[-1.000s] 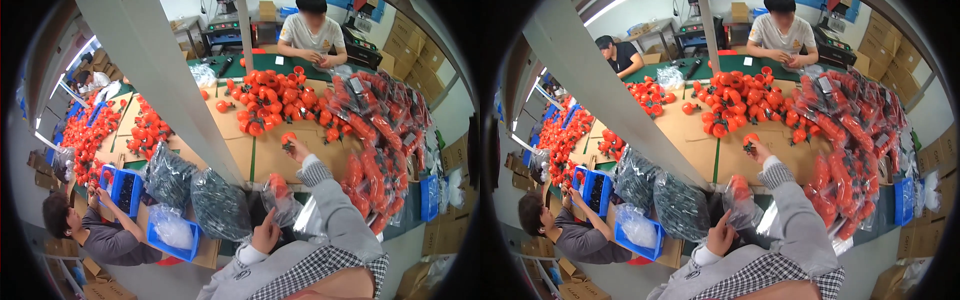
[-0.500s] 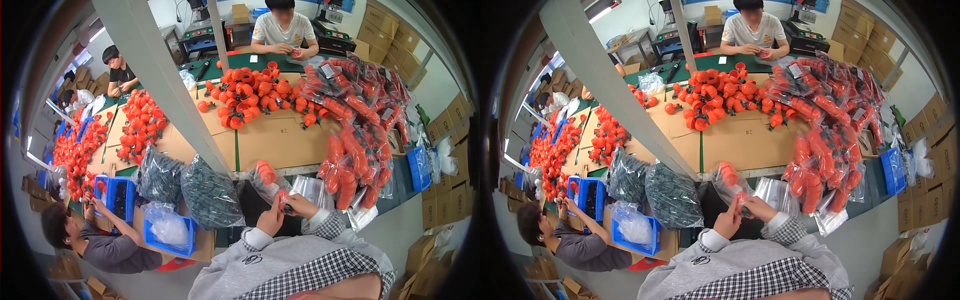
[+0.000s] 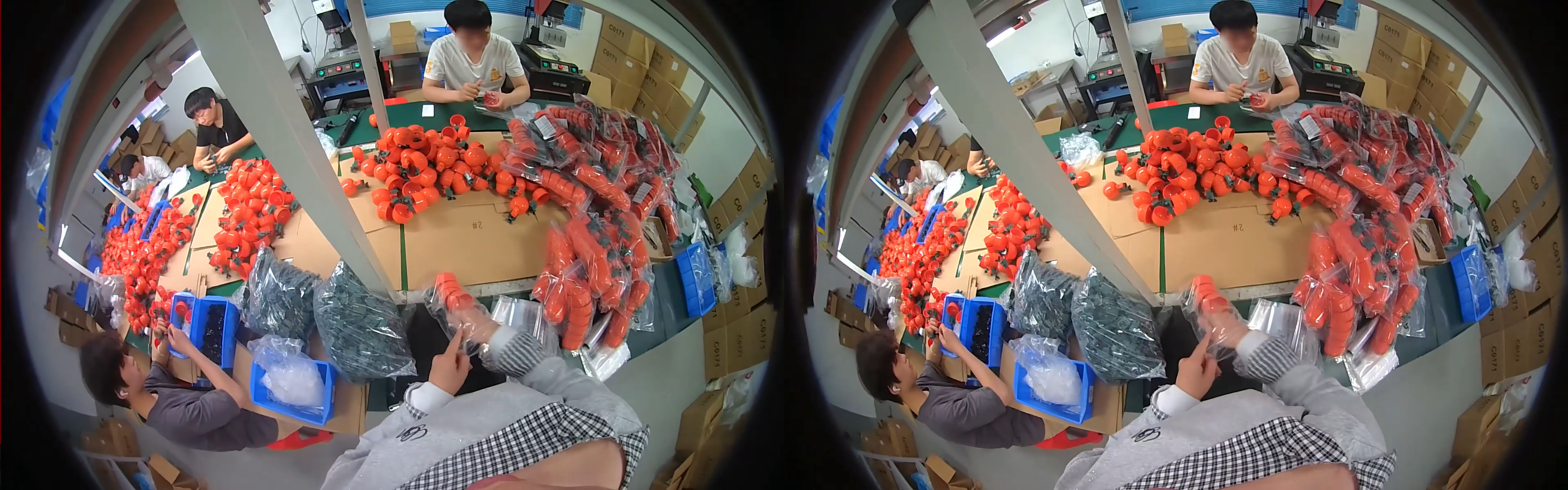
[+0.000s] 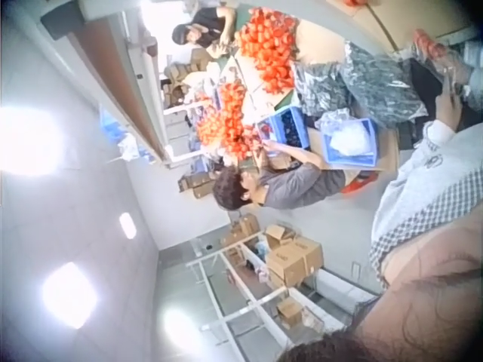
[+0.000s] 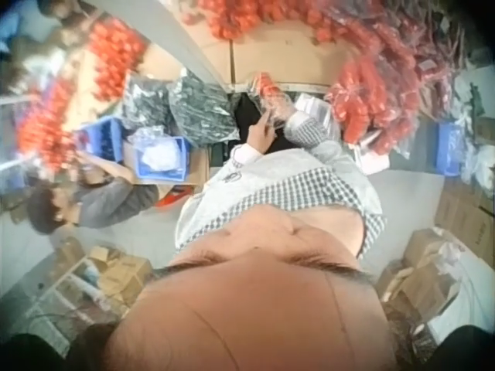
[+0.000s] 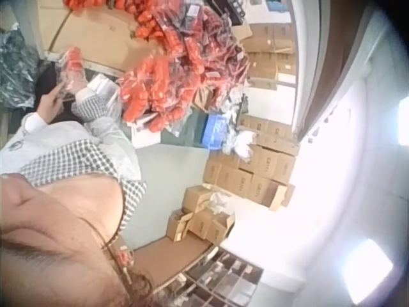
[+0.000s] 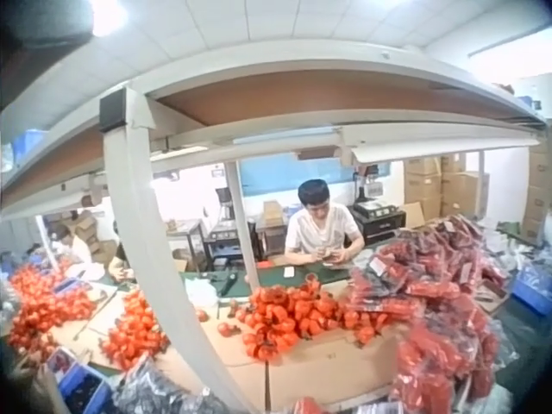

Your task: Packing red plastic components into clear plastic bags at a factory workstation.

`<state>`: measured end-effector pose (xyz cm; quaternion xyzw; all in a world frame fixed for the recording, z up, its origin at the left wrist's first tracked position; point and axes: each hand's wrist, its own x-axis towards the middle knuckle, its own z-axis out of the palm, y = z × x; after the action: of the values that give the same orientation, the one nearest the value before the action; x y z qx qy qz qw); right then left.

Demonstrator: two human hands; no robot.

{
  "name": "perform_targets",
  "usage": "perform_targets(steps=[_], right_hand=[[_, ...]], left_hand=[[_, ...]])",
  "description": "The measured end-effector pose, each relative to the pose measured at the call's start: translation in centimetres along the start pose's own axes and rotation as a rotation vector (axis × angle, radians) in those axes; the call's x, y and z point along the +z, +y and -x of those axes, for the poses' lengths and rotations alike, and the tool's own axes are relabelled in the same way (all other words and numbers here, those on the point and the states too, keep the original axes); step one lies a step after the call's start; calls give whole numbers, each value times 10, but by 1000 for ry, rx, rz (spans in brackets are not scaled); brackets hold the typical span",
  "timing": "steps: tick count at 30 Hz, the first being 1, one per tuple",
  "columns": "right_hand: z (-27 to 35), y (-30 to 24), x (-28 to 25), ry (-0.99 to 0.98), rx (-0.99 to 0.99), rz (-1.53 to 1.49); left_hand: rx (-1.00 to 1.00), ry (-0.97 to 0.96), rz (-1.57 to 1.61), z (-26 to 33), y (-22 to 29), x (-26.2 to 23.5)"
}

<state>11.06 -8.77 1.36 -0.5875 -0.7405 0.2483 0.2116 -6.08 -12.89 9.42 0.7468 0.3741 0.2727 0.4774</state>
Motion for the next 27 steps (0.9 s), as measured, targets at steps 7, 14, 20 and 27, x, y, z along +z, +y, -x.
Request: perform_targets(steps=[7,14,20,27], right_hand=[[-18,-72,-169,-600,116,-921],[-201,85,-72,152,564,-653],[-309,156,19,812,213,157],[-309,182,-13,868,911,-1281]], left_hand=[[-212,212,606,-24,-3,-39],[-225,173,632,-26,-2,-52],[-366,65,771,-35,13,-53],[-389,134,771,-28,2,-54]])
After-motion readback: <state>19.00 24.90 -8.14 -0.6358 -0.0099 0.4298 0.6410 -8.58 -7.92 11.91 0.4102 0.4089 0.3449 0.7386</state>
